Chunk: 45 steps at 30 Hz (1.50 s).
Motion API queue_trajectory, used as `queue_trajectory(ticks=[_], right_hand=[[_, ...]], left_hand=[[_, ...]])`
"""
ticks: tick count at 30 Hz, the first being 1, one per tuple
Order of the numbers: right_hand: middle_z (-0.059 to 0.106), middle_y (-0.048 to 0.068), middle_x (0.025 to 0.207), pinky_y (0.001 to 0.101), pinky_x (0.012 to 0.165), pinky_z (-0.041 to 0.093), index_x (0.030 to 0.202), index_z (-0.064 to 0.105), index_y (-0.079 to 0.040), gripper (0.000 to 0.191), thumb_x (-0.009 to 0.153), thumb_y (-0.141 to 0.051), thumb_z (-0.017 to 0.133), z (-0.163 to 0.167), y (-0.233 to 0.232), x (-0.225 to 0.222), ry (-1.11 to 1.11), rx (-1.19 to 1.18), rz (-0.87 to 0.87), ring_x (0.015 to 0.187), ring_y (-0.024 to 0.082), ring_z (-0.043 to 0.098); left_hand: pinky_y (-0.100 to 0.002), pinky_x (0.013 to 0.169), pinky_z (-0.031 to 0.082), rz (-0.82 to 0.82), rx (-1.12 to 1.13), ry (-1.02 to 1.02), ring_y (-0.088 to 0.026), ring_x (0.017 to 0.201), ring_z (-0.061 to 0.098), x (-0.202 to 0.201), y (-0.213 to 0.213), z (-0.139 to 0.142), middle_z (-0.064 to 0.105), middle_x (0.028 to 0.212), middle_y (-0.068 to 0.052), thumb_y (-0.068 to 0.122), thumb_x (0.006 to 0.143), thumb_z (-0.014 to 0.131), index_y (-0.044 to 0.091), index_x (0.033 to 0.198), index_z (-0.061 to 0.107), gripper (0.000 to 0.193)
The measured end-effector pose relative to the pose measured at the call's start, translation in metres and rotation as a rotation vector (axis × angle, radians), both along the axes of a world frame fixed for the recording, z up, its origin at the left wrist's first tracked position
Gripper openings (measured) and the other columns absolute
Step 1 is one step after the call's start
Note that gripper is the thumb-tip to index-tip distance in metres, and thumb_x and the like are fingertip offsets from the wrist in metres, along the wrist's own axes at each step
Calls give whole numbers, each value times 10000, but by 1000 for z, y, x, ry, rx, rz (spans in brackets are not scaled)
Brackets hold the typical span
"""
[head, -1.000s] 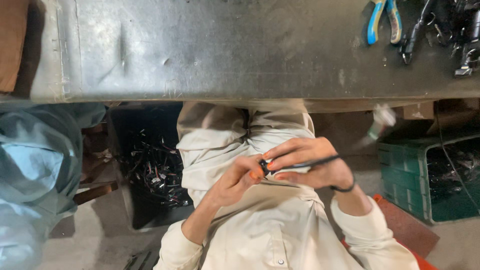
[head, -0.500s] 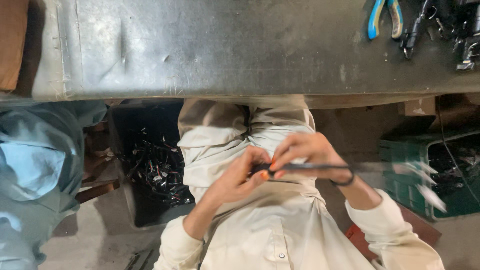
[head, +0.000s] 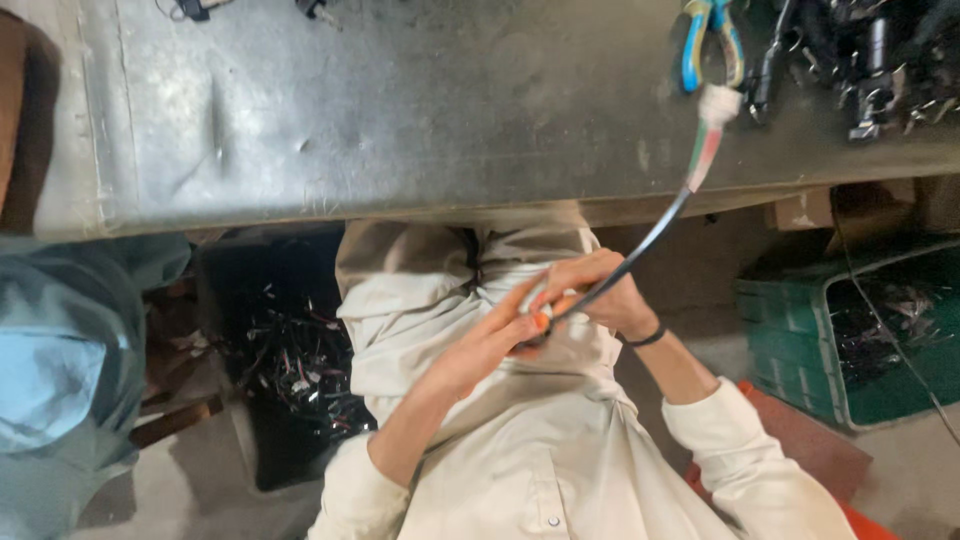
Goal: The person repeatedly strips the outer insulation from black wires using pliers, then places the processed wires on a pile on the table. The person handles multiple wires one at a time, stripping the sheath to expose inner conductors.
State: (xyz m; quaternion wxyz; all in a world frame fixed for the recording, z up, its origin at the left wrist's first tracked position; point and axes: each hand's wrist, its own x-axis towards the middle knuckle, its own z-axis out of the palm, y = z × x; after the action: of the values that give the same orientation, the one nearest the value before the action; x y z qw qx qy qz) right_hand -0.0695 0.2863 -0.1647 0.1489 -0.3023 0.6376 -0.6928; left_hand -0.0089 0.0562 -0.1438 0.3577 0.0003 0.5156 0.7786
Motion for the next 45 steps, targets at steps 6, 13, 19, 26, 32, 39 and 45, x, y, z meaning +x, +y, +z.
queue_trajectory(ticks=[6, 13, 19, 26, 32, 39, 45], right_hand=[[764, 92, 938, 289, 601, 599, 969, 739, 39, 129, 866, -37, 754, -2, -44, 17, -692, -108, -316, 793, 174, 746], [747, 95, 1056, 405, 919, 539, 907, 777, -143, 214, 721, -175, 877, 100, 22, -76, 708, 786, -379, 1060, 313, 694], [652, 81, 999, 410, 760, 498, 1035, 636, -81, 256, 939, -188, 847, 101, 51, -148, 927, 1296, -916, 980, 292, 651], [656, 120, 987, 446, 777, 504, 898, 648, -68, 252, 891, -206, 860, 96, 41, -68, 634, 1362, -847, 944, 327, 644], [680, 80, 920, 284, 667, 571, 1081, 673, -69, 250, 844, -75, 592, 64, -19, 14, -388, 578, -387, 810, 168, 675], [600, 234, 1287, 438, 879, 498, 1176, 394, -3, 428, 807, 14, 608, 7, -61, 55, 102, 606, -93, 972, 406, 616], [645, 195, 1000, 456, 794, 515, 1190, 498, -52, 445, 787, -33, 688, 8, -62, 10, 516, 795, -227, 915, 387, 643]], left_hand=[[-451, 874, 360, 171, -1194, 1037, -307, 975, 547, -2, -1, 2, 582, 1126, -111, 160, 940, 645, 153, 1517, 456, 607], [-422, 936, 381, 412, -697, 978, -280, 977, 579, -2, -19, 39, 628, 1092, -114, 175, 1011, 689, 62, 1396, 542, 428], [-396, 917, 428, 558, -786, 880, -289, 983, 554, -5, -27, 59, 614, 1077, -138, 245, 1035, 661, 20, 1342, 549, 396], [-404, 888, 459, 601, -833, 729, -299, 962, 582, -7, -45, 46, 653, 1035, -130, 275, 1037, 645, 28, 1313, 571, 378], [-400, 847, 455, 547, -832, 706, -310, 919, 567, -10, -51, 32, 716, 1005, -124, 257, 1042, 631, 42, 1271, 588, 317], [-403, 905, 297, 395, -901, 730, -252, 688, 532, -4, -59, 22, 705, 848, -69, 241, 1047, 600, 77, 1202, 610, 226], [-427, 902, 257, 342, -868, 845, -291, 710, 548, 5, -57, 21, 699, 838, -80, 210, 1045, 585, 53, 1223, 588, 237]])
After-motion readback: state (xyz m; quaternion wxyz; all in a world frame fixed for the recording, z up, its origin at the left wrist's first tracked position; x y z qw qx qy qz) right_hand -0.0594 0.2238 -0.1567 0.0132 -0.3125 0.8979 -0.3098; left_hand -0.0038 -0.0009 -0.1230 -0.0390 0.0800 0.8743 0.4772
